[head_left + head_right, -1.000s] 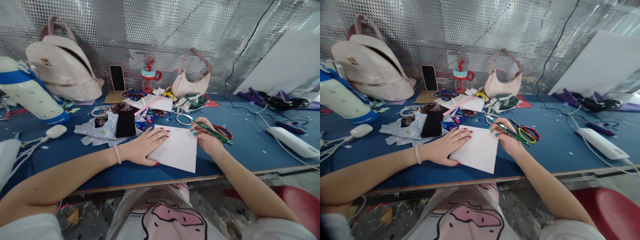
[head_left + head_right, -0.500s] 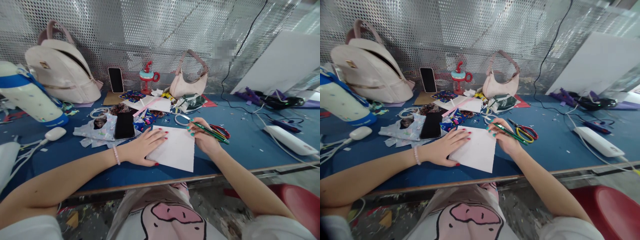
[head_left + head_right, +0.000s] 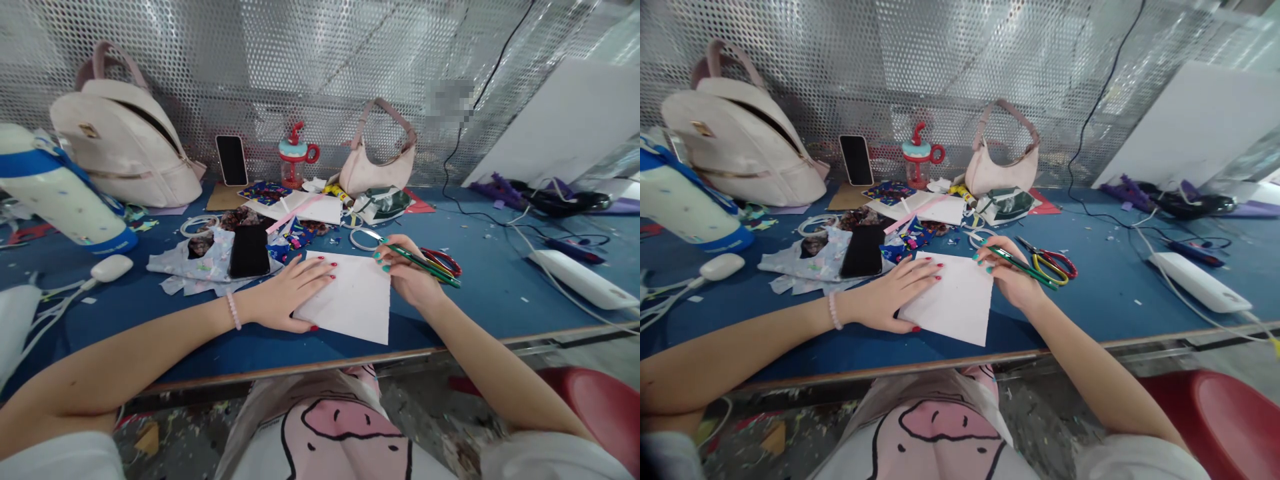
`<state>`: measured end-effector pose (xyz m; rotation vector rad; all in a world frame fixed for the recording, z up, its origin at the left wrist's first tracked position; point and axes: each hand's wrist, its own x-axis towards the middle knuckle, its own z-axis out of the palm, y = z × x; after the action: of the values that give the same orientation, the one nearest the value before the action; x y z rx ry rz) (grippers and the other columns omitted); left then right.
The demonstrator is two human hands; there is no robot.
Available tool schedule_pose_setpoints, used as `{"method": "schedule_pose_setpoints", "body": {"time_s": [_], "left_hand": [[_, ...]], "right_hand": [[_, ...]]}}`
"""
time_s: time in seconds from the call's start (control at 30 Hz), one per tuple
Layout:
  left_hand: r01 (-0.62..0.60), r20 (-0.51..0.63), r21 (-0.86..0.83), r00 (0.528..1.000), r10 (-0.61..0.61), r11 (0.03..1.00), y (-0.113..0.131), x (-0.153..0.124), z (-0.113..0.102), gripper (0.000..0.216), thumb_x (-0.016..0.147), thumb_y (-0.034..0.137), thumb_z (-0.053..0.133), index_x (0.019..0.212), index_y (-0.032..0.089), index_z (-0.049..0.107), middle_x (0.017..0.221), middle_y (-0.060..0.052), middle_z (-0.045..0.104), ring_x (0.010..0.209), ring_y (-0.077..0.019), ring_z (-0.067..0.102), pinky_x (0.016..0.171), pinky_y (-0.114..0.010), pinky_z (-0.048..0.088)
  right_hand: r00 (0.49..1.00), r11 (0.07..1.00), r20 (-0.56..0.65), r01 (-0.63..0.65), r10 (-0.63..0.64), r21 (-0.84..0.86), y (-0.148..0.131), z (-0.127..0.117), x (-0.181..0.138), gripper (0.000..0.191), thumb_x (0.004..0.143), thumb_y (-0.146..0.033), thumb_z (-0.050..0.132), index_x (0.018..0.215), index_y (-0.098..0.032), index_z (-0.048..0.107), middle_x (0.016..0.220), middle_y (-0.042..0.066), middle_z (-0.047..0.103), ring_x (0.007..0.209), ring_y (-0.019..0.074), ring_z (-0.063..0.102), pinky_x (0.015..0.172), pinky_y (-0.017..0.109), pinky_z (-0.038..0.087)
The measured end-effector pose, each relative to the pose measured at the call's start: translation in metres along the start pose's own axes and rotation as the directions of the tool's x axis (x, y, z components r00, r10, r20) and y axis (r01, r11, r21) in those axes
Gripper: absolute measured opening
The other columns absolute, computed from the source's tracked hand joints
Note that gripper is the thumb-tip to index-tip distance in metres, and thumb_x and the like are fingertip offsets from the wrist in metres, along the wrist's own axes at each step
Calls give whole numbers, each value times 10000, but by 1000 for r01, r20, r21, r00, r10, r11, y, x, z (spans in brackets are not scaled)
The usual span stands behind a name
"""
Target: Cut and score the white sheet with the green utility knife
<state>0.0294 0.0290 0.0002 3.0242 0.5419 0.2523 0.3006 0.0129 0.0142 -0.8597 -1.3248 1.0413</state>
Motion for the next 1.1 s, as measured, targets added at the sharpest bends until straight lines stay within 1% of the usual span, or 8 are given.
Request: {"method": "schedule_pose_setpoints", "body": {"time_s": [0.2, 0.37, 0.57, 0.7, 0.9, 0.97, 1.03, 1.1], "left_hand": [[-1, 3, 1, 1000, 1, 1000, 0, 0, 1, 848, 795, 523, 578, 1471, 117, 265, 1548, -185, 203, 1436, -364, 125, 1154, -561, 53], [-4, 8, 4, 1000, 3, 1000, 0, 0, -1, 848, 798, 528, 573, 1461, 89, 277, 1545, -195, 206, 1435, -369, 119, 1153, -563, 51], [-3, 32, 16, 999, 2, 1000, 1, 0, -2, 824, 798, 533, 576, 1455, 119, 299, 1551, -178, 199, 1437, -362, 113, 1154, -553, 37], [1, 36, 16, 999, -2, 1000, 1, 1, -2, 847, 800, 530, 572, 1469, 109, 267, 1551, -180, 198, 1436, -367, 113, 1153, -556, 42], [10, 36, -29, 999, -9, 1000, 1, 1, -2, 905, 796, 527, 588, 1481, 66, 219, 1538, -213, 207, 1428, -384, 122, 1151, -569, 46], [1, 2, -69, 1000, 0, 998, -2, 0, 0, 916, 798, 547, 589, 1487, 83, 204, 1539, -215, 198, 1429, -388, 109, 1148, -579, 54], [11, -86, -136, 996, -23, 991, -4, 0, 3, 915, 809, 580, 576, 1492, 109, 191, 1555, -207, 132, 1437, -389, 49, 1152, -577, 60], [76, -203, -235, 971, -125, 969, -6, 0, 7, 884, 845, 564, 550, 1502, 134, 143, 1572, -187, 16, 1444, -374, -23, 1162, -558, 71]], "right_hand": [[999, 999, 27, 20, -20, -30, 3, -3, 0, 408, 548, -177, 623, 924, -298, 520, 774, -21, 619, 722, 184, 577, 609, 306, 452], [1000, 1000, 30, 5, -5, -3, 3, -3, 0, 433, 545, -166, 629, 943, -305, 532, 768, -23, 622, 725, 185, 572, 592, 299, 446], [1000, 1000, 30, 0, -1, 25, 2, -3, -1, 440, 533, -138, 628, 928, -302, 523, 767, -32, 618, 728, 181, 576, 580, 288, 430], [999, 1000, 22, 28, -28, 5, 3, -3, -1, 430, 540, -134, 620, 918, -304, 510, 753, -38, 611, 735, 186, 579, 595, 298, 428], [1000, 1000, 3, 4, -4, 18, 1, -2, 0, 412, 523, -133, 627, 887, -287, 511, 757, -33, 611, 700, 170, 578, 573, 280, 430], [1000, 999, 21, 6, -7, 39, 1, -2, 1, 407, 528, -139, 629, 892, -278, 513, 763, -33, 614, 695, 161, 578, 570, 270, 433], [999, 998, 43, 15, -18, 64, 2, -2, 2, 404, 537, -139, 632, 900, -274, 515, 772, -35, 621, 702, 151, 582, 584, 263, 443], [998, 997, 58, 28, -32, 76, 3, -2, 3, 403, 551, -136, 641, 908, -277, 518, 774, -39, 627, 717, 149, 589, 609, 267, 456]]}}
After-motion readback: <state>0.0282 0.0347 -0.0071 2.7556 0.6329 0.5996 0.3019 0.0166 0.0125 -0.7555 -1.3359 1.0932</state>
